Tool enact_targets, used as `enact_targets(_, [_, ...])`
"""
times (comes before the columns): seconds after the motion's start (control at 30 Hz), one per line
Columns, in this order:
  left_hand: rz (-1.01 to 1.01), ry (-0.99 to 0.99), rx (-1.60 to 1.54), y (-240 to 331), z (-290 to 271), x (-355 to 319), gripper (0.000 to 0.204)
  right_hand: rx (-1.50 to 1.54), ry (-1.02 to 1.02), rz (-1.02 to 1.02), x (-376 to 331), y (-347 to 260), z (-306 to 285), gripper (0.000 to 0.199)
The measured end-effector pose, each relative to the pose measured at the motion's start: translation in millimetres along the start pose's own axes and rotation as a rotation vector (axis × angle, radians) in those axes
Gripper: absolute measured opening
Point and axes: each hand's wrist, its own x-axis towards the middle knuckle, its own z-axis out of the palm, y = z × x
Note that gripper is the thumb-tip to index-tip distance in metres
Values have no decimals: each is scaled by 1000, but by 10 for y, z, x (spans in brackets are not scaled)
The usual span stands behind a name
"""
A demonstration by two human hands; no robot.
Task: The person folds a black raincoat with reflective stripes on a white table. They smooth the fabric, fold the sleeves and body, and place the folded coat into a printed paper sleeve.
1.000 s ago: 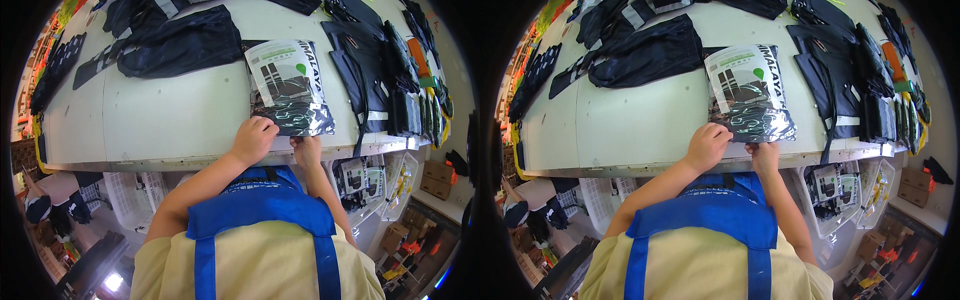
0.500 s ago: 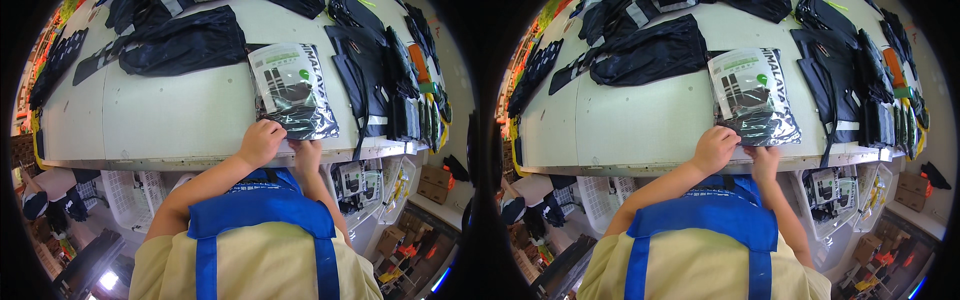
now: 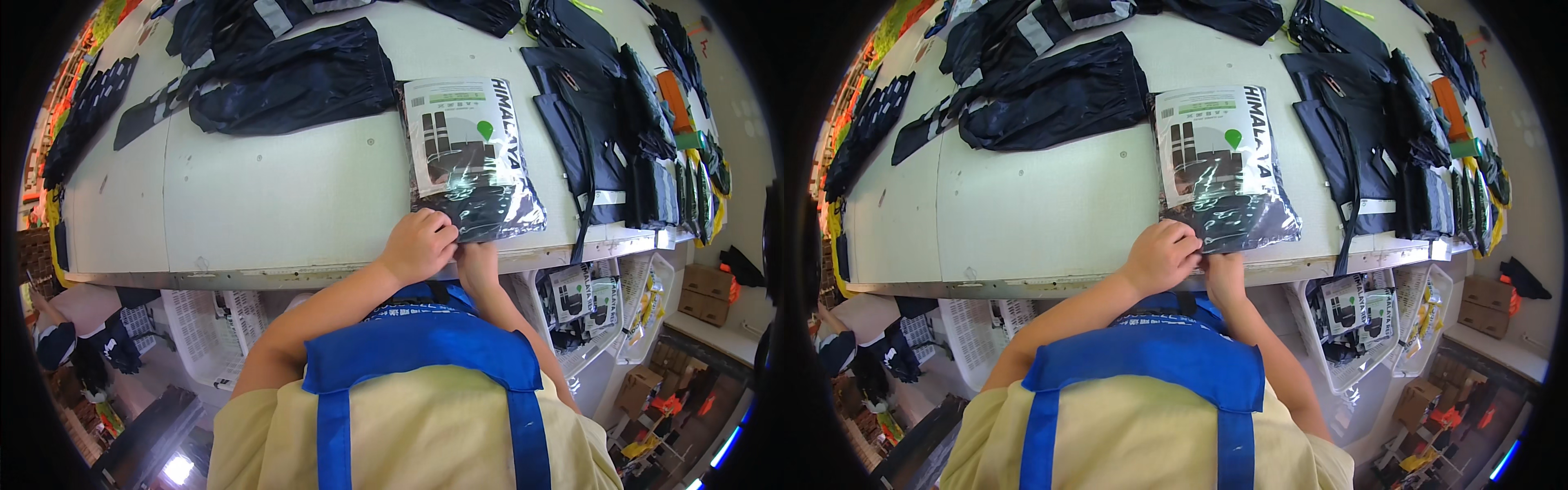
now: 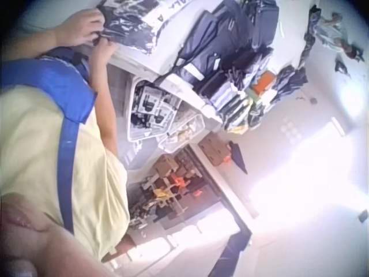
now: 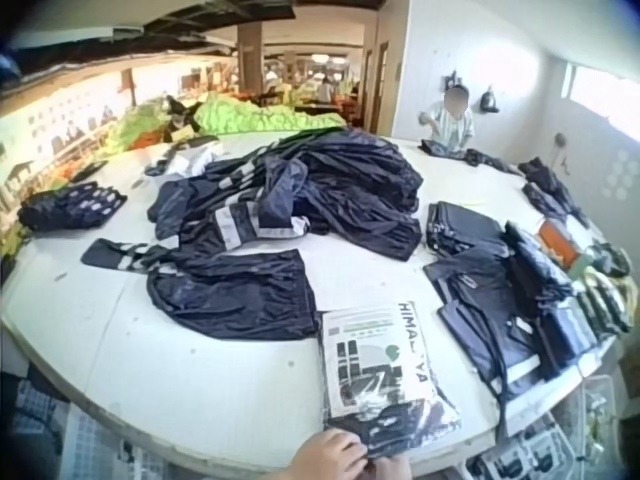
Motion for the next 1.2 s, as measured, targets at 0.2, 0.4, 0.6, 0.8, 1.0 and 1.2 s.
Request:
enact_targets(0.2, [16, -40, 112, 55, 100, 270, 82, -217, 385, -200, -44, -216, -1181, 41])
enact_targets(0.4, [29, -250, 479, -223, 631, 238, 69, -45, 114, -73, 517, -731, -1177, 55])
enact_targets(0.6, [100, 51, 97, -228, 207, 415, 75, -24, -21, -58, 226, -1310, -926, 34])
enact_targets(0.8, [-412, 140, -957, 497, -1261, 648, 79, -634, -433, -1077, -316, -2516, -25, 63])
enact_targets(1.0, [-892, 13, -1524, -70, -914, 68, 61, -1338, -486, -999, 308, -2008, 547, 58])
enact_targets(1.2, [-785, 205, -449, -653, -170, -329, 31, -1584, -293, -713, 862, -815, 325, 46])
